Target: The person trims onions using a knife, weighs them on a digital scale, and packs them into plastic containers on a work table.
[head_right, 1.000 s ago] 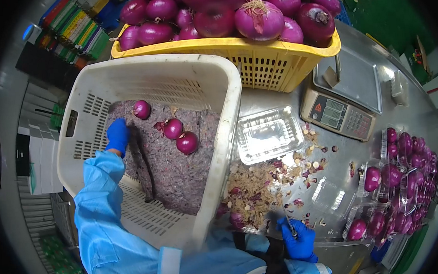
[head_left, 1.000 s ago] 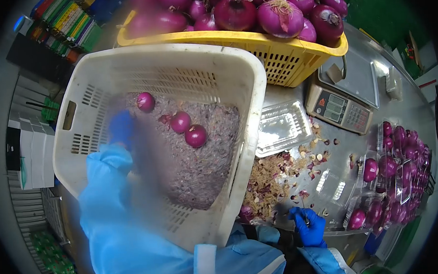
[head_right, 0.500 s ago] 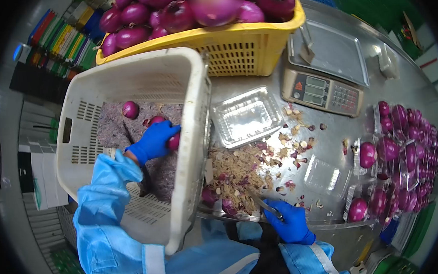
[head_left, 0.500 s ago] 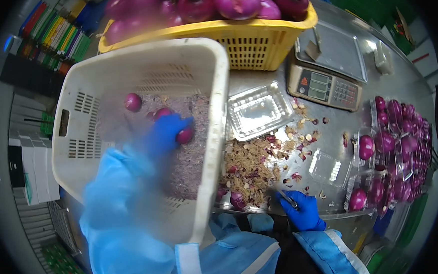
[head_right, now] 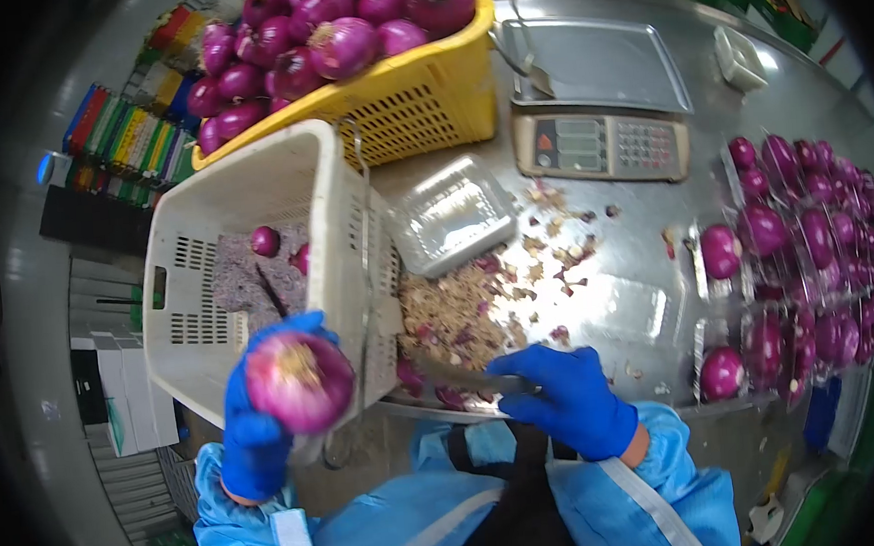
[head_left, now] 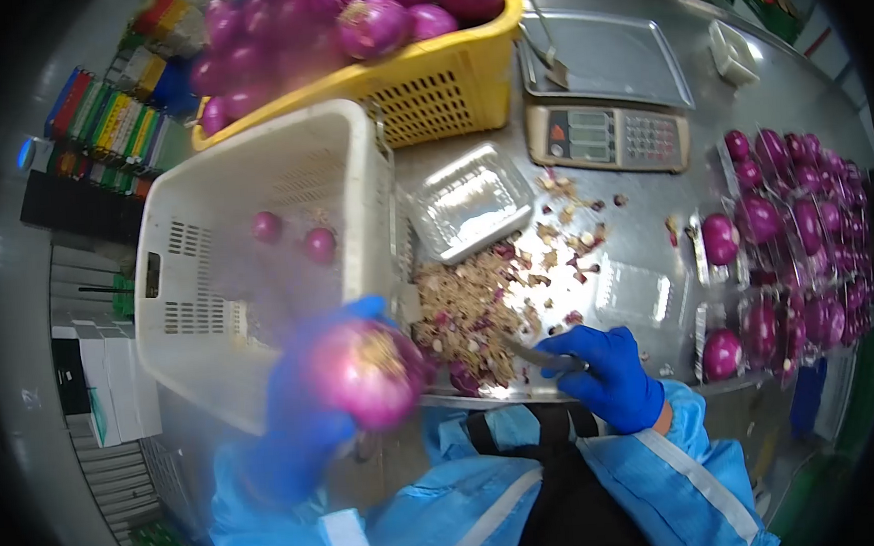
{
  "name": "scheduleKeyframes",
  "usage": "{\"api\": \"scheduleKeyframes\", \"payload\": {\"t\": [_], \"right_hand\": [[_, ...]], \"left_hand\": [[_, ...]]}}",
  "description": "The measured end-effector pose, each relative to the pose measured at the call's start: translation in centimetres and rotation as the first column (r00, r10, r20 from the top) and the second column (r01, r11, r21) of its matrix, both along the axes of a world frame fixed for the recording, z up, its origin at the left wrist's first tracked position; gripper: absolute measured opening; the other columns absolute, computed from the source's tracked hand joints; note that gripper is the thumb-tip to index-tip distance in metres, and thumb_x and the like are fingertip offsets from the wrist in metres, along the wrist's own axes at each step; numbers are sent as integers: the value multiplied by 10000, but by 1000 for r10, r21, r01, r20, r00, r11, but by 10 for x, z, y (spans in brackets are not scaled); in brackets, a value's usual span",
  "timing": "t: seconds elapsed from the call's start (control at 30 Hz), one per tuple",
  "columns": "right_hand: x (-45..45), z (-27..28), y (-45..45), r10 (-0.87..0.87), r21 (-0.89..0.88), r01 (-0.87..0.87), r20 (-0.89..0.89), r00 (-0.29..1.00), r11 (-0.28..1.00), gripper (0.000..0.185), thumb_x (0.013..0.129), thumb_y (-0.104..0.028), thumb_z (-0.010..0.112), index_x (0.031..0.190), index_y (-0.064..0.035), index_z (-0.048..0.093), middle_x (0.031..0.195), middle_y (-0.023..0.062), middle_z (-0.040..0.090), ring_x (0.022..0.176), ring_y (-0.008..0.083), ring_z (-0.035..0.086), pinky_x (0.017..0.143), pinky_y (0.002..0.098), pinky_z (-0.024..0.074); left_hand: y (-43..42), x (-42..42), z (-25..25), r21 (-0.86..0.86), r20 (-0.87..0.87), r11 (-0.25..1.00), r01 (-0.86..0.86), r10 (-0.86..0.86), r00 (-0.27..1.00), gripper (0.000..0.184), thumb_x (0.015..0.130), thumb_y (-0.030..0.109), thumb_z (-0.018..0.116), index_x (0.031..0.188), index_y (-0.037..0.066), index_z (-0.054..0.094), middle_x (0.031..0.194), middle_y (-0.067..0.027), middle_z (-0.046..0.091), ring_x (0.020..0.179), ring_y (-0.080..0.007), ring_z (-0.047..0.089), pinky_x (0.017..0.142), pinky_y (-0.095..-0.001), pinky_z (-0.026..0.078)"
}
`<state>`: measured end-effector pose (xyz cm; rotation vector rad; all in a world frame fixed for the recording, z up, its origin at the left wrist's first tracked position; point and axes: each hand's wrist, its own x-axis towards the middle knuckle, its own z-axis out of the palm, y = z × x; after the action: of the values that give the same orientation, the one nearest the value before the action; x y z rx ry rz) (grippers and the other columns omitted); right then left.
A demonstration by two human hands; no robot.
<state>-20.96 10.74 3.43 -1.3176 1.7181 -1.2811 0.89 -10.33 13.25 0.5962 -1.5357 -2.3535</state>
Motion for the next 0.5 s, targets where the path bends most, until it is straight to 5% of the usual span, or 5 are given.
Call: {"api": "scheduleKeyframes", "payload": {"t": [0.1, 0.23, 0.33, 0.43, 0.5], "right_hand": [[0, 11, 5, 144, -156, -154, -72, 987, 976, 369, 780, -372, 734, 1045, -132, 646, 822, 58, 642, 687, 265, 646, 586, 344, 501], [4, 7, 18, 209, 22, -217, -382, 900, 976, 458, 749, -498, 696, 1063, -175, 614, 739, 13, 579, 654, 223, 623, 540, 347, 454], [-2, -6, 32, 193, 58, -184, -380, 905, 981, 445, 759, -506, 678, 1043, -170, 617, 738, 18, 579, 656, 226, 624, 549, 342, 461], [-7, -11, 42, 195, 55, -189, -397, 897, 981, 446, 771, -525, 655, 1039, -171, 621, 736, 23, 576, 648, 227, 619, 545, 344, 458], [-7, -8, 43, 186, 33, -189, -403, 896, 981, 407, 787, -523, 641, 992, -173, 615, 724, 29, 560, 626, 230, 608, 528, 348, 457]], "left_hand": [[43, -12, -9, 198, 147, 979, 43, -73, 986, 901, 737, 374, 771, 1380, -73, 325, 1354, -197, 427, 1226, -307, 496, 1008, -441, 461], [79, -33, -35, 433, 230, 888, -154, 56, 971, 916, 688, 319, 771, 1362, -112, 325, 1379, -226, 420, 1141, -333, 578, 931, -442, 536], [92, -35, -47, 377, 305, 920, -112, -9, 952, 985, 650, 447, 693, 1377, -105, 322, 1217, -253, 546, 1129, -335, 579, 1002, -453, 470], [98, -35, -51, 529, 244, 841, -117, -19, 970, 844, 681, 347, 739, 1309, -106, 402, 1264, -236, 527, 1111, -334, 594, 937, -442, 523], [102, -39, -50, 409, 312, 910, -65, -72, 947, 815, 687, 364, 736, 1282, -102, 431, 1239, -243, 541, 1095, -333, 600, 927, -436, 525]]}}
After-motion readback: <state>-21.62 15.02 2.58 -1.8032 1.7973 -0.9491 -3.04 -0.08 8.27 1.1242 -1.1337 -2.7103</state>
